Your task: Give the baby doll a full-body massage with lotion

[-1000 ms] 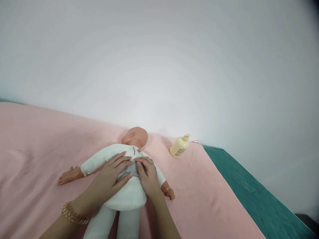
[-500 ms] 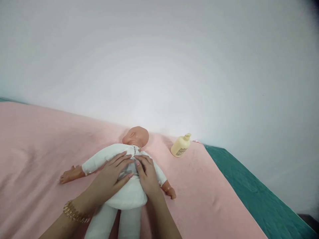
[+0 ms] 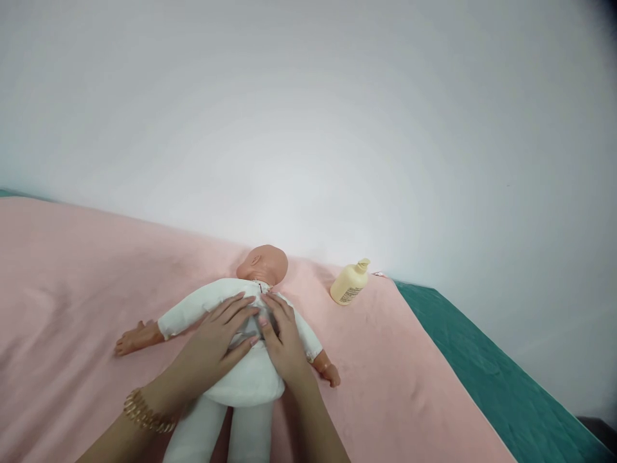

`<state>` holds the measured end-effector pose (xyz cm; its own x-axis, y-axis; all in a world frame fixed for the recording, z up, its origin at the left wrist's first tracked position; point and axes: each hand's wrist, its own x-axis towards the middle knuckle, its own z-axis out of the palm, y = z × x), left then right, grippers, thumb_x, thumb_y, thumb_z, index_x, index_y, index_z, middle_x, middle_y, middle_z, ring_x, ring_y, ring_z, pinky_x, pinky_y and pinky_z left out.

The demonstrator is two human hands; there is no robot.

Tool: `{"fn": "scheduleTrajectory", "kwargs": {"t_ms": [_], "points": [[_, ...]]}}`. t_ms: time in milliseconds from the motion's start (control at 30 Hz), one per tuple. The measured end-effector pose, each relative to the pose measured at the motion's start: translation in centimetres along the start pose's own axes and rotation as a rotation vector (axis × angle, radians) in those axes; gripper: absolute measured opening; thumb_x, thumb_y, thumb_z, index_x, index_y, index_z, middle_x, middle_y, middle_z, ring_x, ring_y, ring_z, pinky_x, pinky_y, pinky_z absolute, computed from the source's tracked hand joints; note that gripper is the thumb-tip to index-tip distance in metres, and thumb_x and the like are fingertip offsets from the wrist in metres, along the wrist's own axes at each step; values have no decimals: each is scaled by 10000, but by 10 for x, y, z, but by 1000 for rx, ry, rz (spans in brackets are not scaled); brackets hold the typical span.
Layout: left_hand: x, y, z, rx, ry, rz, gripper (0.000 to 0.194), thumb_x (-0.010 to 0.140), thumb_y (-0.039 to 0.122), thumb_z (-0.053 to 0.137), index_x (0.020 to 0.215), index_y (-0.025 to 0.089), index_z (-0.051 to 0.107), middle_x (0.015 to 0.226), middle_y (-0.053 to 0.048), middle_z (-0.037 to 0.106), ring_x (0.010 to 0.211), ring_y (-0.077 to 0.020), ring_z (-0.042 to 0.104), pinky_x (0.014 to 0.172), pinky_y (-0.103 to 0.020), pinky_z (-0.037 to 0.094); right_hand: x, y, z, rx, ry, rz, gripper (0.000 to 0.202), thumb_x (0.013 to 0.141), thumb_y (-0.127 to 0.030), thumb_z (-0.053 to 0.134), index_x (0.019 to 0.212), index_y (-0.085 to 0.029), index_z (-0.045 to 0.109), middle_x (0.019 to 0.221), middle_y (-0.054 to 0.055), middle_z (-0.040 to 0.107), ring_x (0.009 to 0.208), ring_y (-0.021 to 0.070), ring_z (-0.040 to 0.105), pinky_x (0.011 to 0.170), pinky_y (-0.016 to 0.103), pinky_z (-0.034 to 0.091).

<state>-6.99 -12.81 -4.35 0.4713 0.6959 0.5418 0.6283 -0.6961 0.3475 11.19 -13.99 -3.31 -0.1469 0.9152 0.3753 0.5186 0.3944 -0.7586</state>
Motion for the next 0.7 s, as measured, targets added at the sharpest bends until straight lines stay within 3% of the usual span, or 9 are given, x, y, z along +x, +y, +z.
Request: {"fn": "scheduleTrajectory", "kwargs": {"t_ms": [100,467,700], "points": [[0,0,1,-6,-2,8,422,955,389,467,1325,203,551,1402,-92,563,1352,-282,449,1083,-476,428,1,1,0,-18,-49,-2,460,991,-461,431,1380,-234,528,1434,62,510,1361,211,387,1177,431,284],[-1,-3,4,-9,-13,0,416,952,407,460,1286,194,585,1355,-95,603,1333,-285,468,1073,-479,436,7,2,3,-45,-47,20,383,992,-409,452,1268,-215,632,1315,74,604,1255,218,487,1118,432,353],[0,-1,2,5,-7,10,407,955,406,457,1292,209,573,1376,-87,586,1337,-275,467,1072,-467,438,6,2,1,-35,-16,-7,413,990,-458,437,1305,-244,597,1364,62,567,1296,214,453,1138,425,333]]}}
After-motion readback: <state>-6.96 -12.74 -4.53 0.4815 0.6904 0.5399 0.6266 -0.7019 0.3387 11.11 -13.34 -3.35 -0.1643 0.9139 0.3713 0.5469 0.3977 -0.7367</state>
